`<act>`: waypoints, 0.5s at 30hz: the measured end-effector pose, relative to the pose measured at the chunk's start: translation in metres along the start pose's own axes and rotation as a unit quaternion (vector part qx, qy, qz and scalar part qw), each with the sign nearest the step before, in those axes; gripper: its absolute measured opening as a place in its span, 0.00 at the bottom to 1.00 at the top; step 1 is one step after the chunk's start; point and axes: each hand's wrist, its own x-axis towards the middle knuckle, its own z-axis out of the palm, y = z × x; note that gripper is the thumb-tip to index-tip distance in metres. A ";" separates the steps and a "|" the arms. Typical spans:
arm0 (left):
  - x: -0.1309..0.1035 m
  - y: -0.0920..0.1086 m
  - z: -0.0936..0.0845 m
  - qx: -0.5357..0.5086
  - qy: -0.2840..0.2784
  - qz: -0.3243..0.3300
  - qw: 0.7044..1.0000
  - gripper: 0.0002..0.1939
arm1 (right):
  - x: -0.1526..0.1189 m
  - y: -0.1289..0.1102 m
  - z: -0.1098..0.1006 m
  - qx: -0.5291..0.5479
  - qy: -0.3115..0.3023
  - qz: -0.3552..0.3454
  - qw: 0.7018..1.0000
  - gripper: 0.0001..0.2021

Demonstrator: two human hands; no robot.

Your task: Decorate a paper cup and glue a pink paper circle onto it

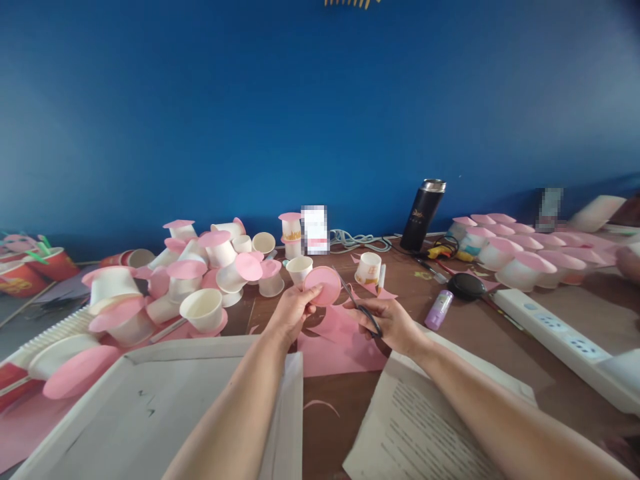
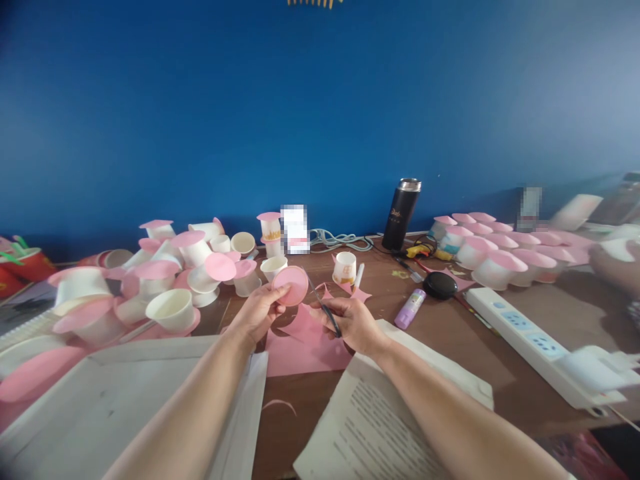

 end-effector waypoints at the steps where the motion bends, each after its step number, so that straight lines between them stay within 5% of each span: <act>1: 0.000 0.000 0.000 0.000 0.003 0.001 1.000 0.16 | 0.000 0.000 0.000 0.000 0.001 0.001 1.000 0.28; 15: 0.001 0.001 0.000 -0.035 0.026 0.006 0.999 0.15 | 0.000 0.000 0.000 0.003 -0.005 0.000 1.000 0.28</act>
